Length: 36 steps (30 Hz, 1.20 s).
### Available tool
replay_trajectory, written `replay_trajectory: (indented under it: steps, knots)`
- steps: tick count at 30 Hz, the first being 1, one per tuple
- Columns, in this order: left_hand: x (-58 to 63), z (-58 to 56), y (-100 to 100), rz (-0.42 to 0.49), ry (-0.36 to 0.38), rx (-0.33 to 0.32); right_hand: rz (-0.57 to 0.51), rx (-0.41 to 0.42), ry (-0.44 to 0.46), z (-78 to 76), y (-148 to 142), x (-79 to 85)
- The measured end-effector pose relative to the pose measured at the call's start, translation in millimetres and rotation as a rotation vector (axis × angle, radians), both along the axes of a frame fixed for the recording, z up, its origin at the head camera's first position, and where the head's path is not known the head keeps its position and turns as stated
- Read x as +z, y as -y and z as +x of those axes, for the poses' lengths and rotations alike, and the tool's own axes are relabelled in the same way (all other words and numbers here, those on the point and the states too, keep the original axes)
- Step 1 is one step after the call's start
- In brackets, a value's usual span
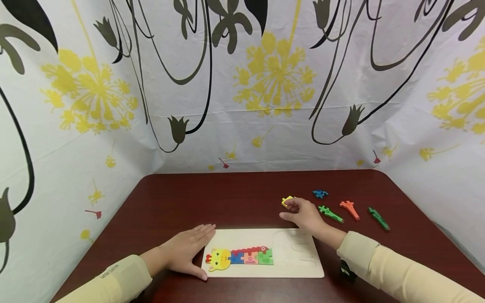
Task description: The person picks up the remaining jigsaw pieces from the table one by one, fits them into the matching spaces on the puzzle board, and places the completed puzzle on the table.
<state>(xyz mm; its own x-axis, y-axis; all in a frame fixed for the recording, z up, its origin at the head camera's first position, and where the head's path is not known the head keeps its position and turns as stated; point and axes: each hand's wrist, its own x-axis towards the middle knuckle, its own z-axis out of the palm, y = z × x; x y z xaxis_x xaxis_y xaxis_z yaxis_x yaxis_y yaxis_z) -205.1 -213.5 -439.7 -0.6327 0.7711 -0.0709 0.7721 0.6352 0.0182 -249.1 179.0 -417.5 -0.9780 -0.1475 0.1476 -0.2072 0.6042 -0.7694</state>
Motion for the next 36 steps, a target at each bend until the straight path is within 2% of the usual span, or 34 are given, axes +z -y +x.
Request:
replay_trajectory:
  steps: [18, 22, 30, 36]
  knots:
    - [-2.6, -0.8, 0, 0.006, -0.011, -0.009, 0.057, -0.033, 0.037, -25.4, -24, -7.8]
    - [-3.1, -0.6, 0, 0.003, -0.013, -0.006, 0.063, -0.026, 0.045, -28.6, -24, -6.4]
    - [-1.4, -0.2, 0, 0.001, -0.008, -0.006, 0.070, -0.031, 0.118, -36.5, -22, -8.4]
    - [-0.1, 0.7, 0, 0.011, -0.006, -0.014, 0.107, -0.058, 0.127, -41.1, -21, -11.9]
